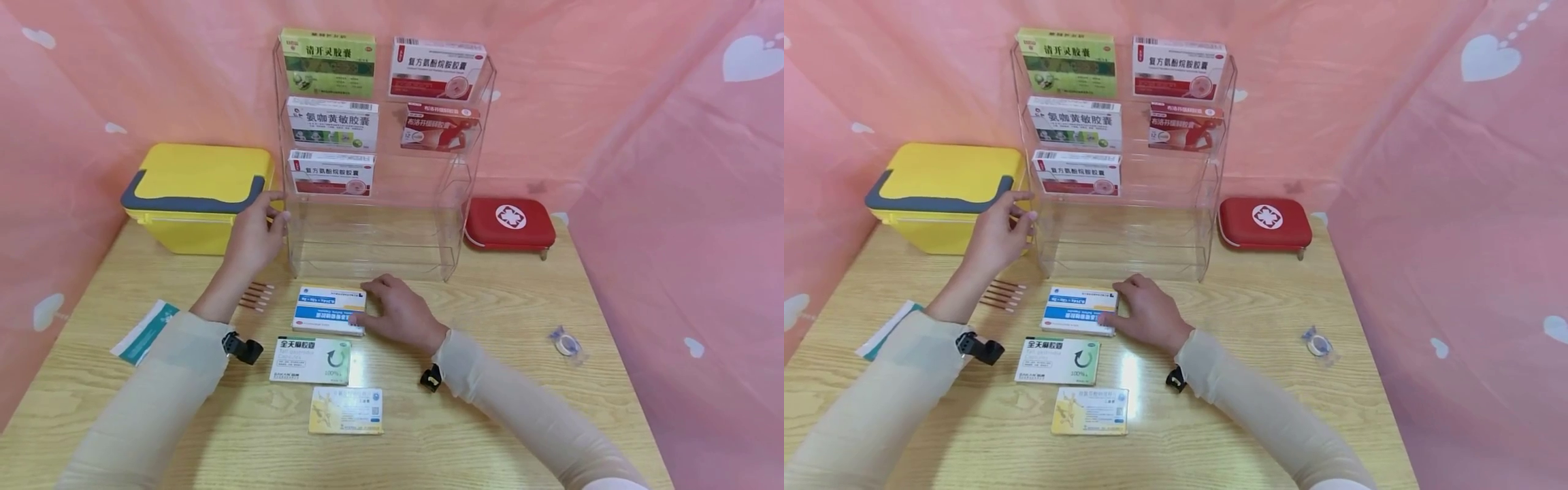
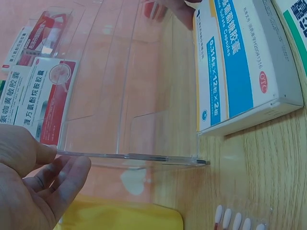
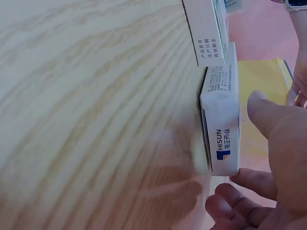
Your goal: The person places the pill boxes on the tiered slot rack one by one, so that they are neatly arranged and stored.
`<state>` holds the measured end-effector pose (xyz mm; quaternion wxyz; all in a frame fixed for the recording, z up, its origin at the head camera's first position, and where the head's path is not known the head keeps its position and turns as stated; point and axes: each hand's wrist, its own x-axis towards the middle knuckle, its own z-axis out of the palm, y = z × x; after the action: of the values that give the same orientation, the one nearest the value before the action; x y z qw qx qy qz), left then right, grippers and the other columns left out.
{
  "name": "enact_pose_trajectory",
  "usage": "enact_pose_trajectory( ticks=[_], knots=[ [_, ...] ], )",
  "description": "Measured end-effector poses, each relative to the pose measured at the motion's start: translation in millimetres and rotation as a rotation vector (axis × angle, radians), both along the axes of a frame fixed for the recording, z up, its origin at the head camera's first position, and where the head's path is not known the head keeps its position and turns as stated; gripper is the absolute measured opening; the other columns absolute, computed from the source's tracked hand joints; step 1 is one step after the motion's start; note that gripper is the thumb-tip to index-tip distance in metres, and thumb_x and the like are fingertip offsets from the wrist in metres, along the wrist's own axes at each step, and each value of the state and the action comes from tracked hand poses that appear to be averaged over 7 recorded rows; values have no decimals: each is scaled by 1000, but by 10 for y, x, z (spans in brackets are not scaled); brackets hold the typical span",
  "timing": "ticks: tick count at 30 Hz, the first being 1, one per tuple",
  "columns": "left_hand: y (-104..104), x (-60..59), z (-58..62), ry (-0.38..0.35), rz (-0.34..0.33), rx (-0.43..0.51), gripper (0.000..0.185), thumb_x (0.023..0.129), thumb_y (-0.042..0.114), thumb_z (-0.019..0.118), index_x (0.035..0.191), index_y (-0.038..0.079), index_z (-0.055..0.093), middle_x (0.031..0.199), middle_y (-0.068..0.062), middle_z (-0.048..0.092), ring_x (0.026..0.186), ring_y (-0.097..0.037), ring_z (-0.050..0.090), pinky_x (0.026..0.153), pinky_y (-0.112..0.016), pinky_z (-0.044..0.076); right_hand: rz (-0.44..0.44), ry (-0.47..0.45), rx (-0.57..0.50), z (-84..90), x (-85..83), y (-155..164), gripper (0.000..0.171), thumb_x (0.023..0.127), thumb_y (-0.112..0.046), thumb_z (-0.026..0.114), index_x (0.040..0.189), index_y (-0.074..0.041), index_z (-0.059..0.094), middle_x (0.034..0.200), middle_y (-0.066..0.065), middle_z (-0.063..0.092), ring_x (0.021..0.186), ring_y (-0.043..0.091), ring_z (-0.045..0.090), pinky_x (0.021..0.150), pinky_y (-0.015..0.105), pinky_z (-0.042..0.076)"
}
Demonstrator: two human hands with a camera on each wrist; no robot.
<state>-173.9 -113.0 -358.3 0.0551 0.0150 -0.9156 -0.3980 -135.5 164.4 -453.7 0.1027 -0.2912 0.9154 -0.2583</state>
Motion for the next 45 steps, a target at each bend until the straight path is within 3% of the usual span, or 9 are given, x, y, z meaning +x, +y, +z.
enact_pose_trajectory(
  ticks=[7, 14, 17, 22, 27, 35, 40, 45],
  knots=[
    [10, -1, -18, -9, 0, -6, 40, 106, 15, 54, 145, 7, 49, 100, -15, 62, 83, -29, 60, 67, -40, 50, 1, 64, -11, -40, 19, -29, 73, 83, -61, 77, 135, -10, 64, 122, 3, 54, 101, 14, 50, 81, 31, 51],
    [-1, -7, -23, -12, 10, -4, 41, 106, 17, 54, 146, 7, 49, 102, -14, 62, 83, -29, 59, 69, -40, 51, -97, 230, -64, 3, 8, -67, 66, 82, -50, 83, 134, -16, 62, 131, 5, 53, 111, 20, 49, 86, 36, 54],
    [-6, -5, -24, -22, 15, -5, 41, 106, 17, 54, 146, 8, 48, 103, -14, 62, 84, -29, 59, 70, -40, 51, -105, 257, -83, 12, -4, -66, 62, 84, -44, 83, 134, -16, 62, 132, 7, 53, 113, 22, 50, 87, 40, 54],
    [-4, -10, -23, -32, 18, -2, 41, 107, 17, 54, 146, 8, 48, 102, -14, 62, 85, -29, 60, 70, -40, 51, -65, 274, -98, 5, 37, -26, 56, 89, -39, 80, 136, -16, 60, 135, 5, 53, 118, 21, 53, 91, 40, 52],
    [8, -12, -26, -17, 9, -27, 41, 107, 16, 54, 147, 8, 48, 102, -14, 62, 84, -29, 60, 68, -40, 50, 22, 294, -145, 1, 192, 71, 45, 93, -32, 75, 133, -17, 60, 137, 3, 52, 122, 17, 53, 98, 37, 49],
    [2, 10, -23, -17, 9, -29, 42, 106, 16, 54, 147, 7, 48, 102, -15, 62, 83, -29, 59, 67, -40, 49, 118, 300, -262, 11, 339, 34, 29, 97, -26, 72, 122, -18, 59, 124, -6, 57, 105, 3, 58, 87, 25, 52],
    [0, 14, -22, -19, -2, -22, 41, 107, 16, 54, 146, 7, 48, 101, -15, 63, 83, -29, 60, 67, -39, 50, 126, 264, -354, 120, 275, 34, 26, 96, -16, 73, 120, -17, 62, 121, -7, 60, 106, 1, 58, 88, 23, 51],
    [5, 10, -3, -23, 3, -18, 40, 107, 17, 54, 146, 8, 49, 101, -14, 63, 82, -28, 61, 65, -39, 51, 94, 248, -517, 400, -2, 214, 28, 93, -5, 75, 119, -8, 65, 120, 2, 64, 104, 12, 63, 83, 28, 55]
  ],
)
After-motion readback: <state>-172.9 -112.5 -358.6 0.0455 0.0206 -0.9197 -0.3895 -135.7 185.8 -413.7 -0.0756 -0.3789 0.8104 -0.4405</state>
